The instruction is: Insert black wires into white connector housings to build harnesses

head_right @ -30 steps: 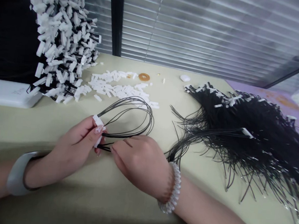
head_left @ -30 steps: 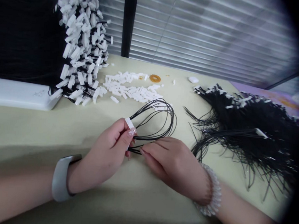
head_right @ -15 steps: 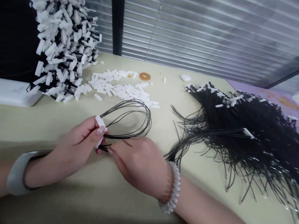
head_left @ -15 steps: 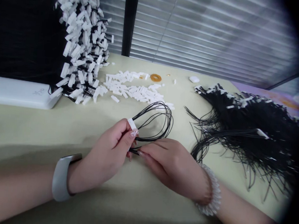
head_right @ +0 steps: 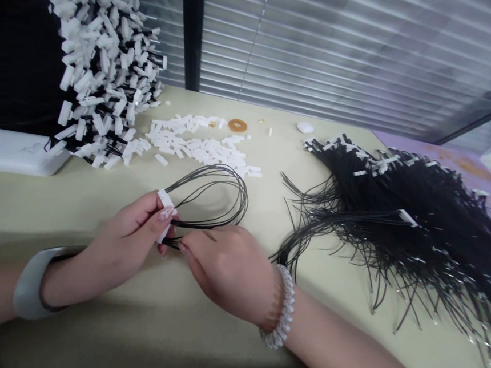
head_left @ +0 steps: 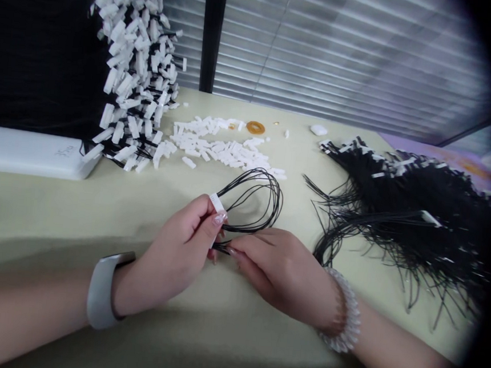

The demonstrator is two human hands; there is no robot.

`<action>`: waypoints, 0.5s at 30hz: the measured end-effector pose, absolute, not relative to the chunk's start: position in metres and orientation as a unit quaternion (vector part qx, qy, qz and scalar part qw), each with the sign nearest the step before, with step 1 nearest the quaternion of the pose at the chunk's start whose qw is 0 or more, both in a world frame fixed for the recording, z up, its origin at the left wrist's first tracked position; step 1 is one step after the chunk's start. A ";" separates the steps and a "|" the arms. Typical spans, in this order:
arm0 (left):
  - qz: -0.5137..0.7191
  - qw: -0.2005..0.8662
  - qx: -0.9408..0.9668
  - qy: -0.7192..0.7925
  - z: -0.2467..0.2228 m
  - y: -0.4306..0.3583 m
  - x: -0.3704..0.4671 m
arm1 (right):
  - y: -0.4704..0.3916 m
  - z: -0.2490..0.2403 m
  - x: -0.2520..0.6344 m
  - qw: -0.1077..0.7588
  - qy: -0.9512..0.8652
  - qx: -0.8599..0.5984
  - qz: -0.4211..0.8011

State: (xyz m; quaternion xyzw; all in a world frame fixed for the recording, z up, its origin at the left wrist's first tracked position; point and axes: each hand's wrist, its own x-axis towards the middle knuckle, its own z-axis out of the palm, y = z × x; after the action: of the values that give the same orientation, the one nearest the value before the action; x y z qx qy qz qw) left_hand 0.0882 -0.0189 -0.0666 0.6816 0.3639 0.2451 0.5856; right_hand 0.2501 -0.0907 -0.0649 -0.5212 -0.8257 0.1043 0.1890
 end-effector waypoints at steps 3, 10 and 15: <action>0.240 0.591 0.679 0.363 -0.067 -0.019 0.087 | -0.091 -0.065 0.249 0.172 -0.829 -0.526 0.084; 0.240 0.588 0.673 0.380 -0.066 -0.019 0.087 | -0.087 -0.052 0.262 0.136 -0.819 -0.557 -0.015; 0.249 0.606 0.645 0.392 -0.066 -0.019 0.087 | -0.088 -0.037 0.311 0.260 -0.684 -0.679 -0.052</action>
State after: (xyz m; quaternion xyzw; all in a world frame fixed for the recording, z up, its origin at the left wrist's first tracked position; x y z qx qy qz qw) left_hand 0.0866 -0.0191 -0.0665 0.6453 0.3924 0.2494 0.6061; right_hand 0.3108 -0.0884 -0.0373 -0.6792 -0.6843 -0.0517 0.2604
